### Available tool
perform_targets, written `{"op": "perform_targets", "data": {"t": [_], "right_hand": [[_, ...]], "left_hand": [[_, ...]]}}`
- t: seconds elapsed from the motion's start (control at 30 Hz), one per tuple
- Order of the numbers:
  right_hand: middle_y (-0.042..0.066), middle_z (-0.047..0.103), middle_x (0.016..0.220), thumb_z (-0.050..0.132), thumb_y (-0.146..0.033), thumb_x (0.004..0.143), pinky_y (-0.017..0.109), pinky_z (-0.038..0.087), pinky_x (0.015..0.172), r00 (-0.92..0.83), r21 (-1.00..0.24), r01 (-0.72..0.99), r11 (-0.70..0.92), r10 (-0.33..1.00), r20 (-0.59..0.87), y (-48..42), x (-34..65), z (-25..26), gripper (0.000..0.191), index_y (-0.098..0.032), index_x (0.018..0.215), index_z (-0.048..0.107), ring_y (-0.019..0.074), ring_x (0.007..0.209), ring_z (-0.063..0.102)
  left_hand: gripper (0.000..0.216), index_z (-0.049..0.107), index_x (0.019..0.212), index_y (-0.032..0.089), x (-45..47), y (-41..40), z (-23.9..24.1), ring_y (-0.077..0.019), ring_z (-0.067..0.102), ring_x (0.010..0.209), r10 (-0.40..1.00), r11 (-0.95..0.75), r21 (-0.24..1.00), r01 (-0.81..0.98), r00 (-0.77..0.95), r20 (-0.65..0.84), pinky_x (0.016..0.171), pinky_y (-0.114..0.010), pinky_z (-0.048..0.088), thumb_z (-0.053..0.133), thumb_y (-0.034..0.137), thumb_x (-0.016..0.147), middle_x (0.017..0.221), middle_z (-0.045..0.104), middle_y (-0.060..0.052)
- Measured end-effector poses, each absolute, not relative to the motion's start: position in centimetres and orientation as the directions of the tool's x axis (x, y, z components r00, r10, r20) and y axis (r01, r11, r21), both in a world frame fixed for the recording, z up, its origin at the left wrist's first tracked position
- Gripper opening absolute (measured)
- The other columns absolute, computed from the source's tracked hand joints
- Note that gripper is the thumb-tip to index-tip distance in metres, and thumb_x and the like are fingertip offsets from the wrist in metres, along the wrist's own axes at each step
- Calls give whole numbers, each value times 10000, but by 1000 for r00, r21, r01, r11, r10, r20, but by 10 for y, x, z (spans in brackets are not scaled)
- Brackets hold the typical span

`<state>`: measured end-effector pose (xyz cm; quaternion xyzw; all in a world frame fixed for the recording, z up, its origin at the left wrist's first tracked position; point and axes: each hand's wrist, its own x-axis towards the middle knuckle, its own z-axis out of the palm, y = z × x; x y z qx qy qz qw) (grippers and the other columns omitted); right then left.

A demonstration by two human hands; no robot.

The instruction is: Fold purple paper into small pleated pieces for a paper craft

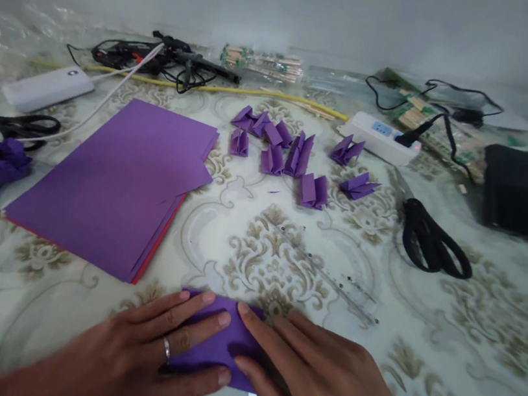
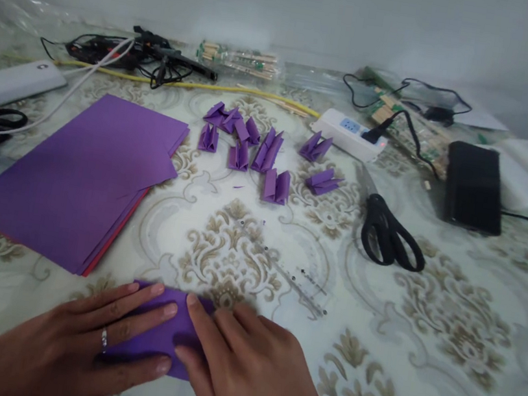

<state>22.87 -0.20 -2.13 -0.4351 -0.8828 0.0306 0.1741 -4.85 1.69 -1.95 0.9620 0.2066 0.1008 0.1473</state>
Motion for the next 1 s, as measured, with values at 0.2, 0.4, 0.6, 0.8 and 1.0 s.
{"op": "perform_targets", "data": {"t": [0.2,0.4,0.6,0.8,1.0], "right_hand": [[30,811,786,281,-427,1189,353,544,606,-506,-232,785,574,811,293,-8,224,-23,571,-107,1217,754,192,664,767],[67,805,743,326,-425,1174,366,508,591,-479,-158,822,547,815,327,-13,211,-21,587,-55,1159,781,213,633,757],[106,829,775,382,-357,1154,403,505,695,-455,-63,856,513,807,377,-17,196,-23,544,-25,1098,808,254,713,772],[117,842,829,434,-299,1133,408,472,723,-438,-67,862,503,804,402,-20,195,-28,475,-7,1085,806,264,734,769],[132,844,865,450,-351,1111,417,470,743,-444,-124,848,515,819,363,-22,194,-30,515,30,1128,797,270,715,756]], "left_hand": [[551,557,1564,355,-61,16,-12,-277,469,1559,452,-854,333,400,888,92,1217,-457,501,676,291,1029,1670,519,-33],[691,504,1606,320,-61,15,-8,-304,438,1578,437,-865,307,398,897,67,1225,-467,492,742,248,962,1699,478,-62],[674,504,1608,281,-63,14,-16,-356,375,1607,398,-881,302,363,916,59,1250,-544,442,722,366,977,1736,404,-114],[672,498,1613,295,-68,11,-22,-342,396,1598,417,-883,285,374,902,109,1257,-550,425,706,271,974,1716,431,-133],[705,438,1647,217,-73,1,-26,-310,359,1619,403,-882,303,361,911,88,1266,-546,409,659,300,983,1701,457,-138]]}}
